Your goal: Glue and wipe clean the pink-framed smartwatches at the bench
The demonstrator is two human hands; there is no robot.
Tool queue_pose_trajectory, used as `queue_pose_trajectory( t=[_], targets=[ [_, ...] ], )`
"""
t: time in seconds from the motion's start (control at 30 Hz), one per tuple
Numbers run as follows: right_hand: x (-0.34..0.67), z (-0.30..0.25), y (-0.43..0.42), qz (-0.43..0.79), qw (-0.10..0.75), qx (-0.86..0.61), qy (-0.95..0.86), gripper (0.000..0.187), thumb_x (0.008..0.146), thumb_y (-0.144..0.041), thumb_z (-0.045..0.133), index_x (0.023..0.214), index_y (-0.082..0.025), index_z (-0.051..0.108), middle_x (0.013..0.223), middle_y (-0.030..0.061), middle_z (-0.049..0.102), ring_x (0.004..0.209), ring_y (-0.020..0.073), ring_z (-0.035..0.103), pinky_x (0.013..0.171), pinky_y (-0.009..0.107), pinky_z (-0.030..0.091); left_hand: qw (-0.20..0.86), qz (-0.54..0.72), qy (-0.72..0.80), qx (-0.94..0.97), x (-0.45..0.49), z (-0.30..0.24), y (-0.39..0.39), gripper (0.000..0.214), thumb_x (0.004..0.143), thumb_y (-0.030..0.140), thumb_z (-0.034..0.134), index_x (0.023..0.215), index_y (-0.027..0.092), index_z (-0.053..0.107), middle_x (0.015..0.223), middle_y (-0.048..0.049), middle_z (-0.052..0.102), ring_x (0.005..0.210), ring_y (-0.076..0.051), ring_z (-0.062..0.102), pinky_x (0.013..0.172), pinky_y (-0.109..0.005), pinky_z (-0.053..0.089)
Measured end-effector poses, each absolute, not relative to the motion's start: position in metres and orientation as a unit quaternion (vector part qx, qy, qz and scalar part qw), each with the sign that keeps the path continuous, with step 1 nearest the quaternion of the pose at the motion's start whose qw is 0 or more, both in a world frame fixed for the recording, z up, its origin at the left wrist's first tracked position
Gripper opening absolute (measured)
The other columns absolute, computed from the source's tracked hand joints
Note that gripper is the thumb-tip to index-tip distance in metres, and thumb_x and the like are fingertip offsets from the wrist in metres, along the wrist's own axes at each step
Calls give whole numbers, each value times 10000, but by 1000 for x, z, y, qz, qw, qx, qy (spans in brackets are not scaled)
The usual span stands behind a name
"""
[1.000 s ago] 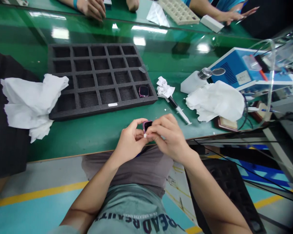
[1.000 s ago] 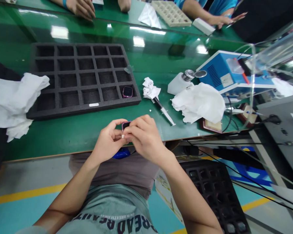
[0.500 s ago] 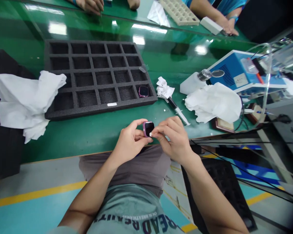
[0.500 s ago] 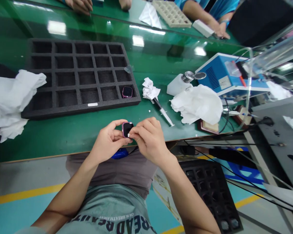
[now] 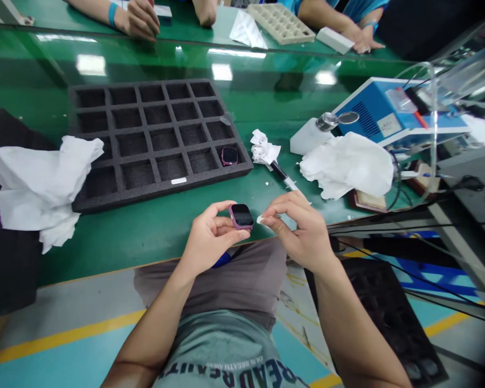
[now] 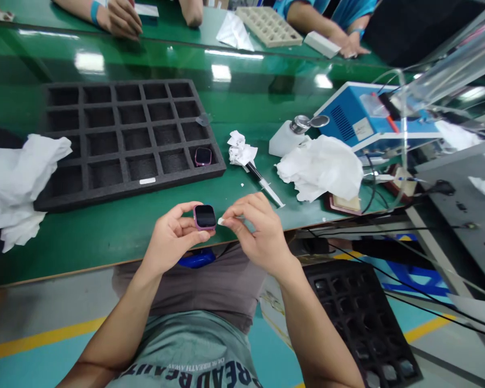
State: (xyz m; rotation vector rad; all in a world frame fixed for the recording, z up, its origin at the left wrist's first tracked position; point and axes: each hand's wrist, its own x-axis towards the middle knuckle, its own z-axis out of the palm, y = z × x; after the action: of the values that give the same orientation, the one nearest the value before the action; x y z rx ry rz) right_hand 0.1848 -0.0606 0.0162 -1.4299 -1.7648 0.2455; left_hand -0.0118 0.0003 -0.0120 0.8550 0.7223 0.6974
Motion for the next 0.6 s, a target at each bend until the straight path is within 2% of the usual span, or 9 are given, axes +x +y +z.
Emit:
queue_pose_trajectory(
  t=[0.13, 0.2, 0.37, 0.6],
  targets=[
    [167, 14, -57, 134, 434, -547, -703, 97, 974, -196, 647, 897, -250, 670, 842, 23, 702, 819, 213, 622, 755, 394, 488, 781, 359, 318, 399, -11, -12, 2, 569, 608, 185, 962, 1065, 176, 624, 1113, -86, 796, 872, -171, 777, 809, -277, 616],
    [159, 13, -55, 132, 452, -546, -693, 105, 972, -185, 644, 888, -248, 659, 827, 19, 704, 798, 208, 617, 738, 385, 485, 775, 369, 318, 401, -10, -12, 3, 584, 568, 157, 979, 1028, 177, 621, 1161, -87, 781, 899, -165, 769, 826, -275, 617],
    [151, 17, -48, 124, 457, -515, -715, 137, 978, -151, 613, 884, -241, 657, 837, 30, 702, 804, 200, 608, 723, 370, 478, 772, 378, 320, 399, -10, -14, 4, 626, 501, 124, 1001, 983, 190, 607, 942, -7, 772, 792, -135, 743, 773, -255, 613],
    [159, 15, -50, 96, 433, -541, -715, 139, 976, -148, 619, 884, -245, 656, 828, 28, 706, 799, 208, 603, 729, 384, 476, 780, 373, 327, 380, -12, -14, 6, 601, 497, 124, 1002, 950, 178, 610, 927, -4, 759, 757, -125, 740, 723, -232, 607]
  ],
)
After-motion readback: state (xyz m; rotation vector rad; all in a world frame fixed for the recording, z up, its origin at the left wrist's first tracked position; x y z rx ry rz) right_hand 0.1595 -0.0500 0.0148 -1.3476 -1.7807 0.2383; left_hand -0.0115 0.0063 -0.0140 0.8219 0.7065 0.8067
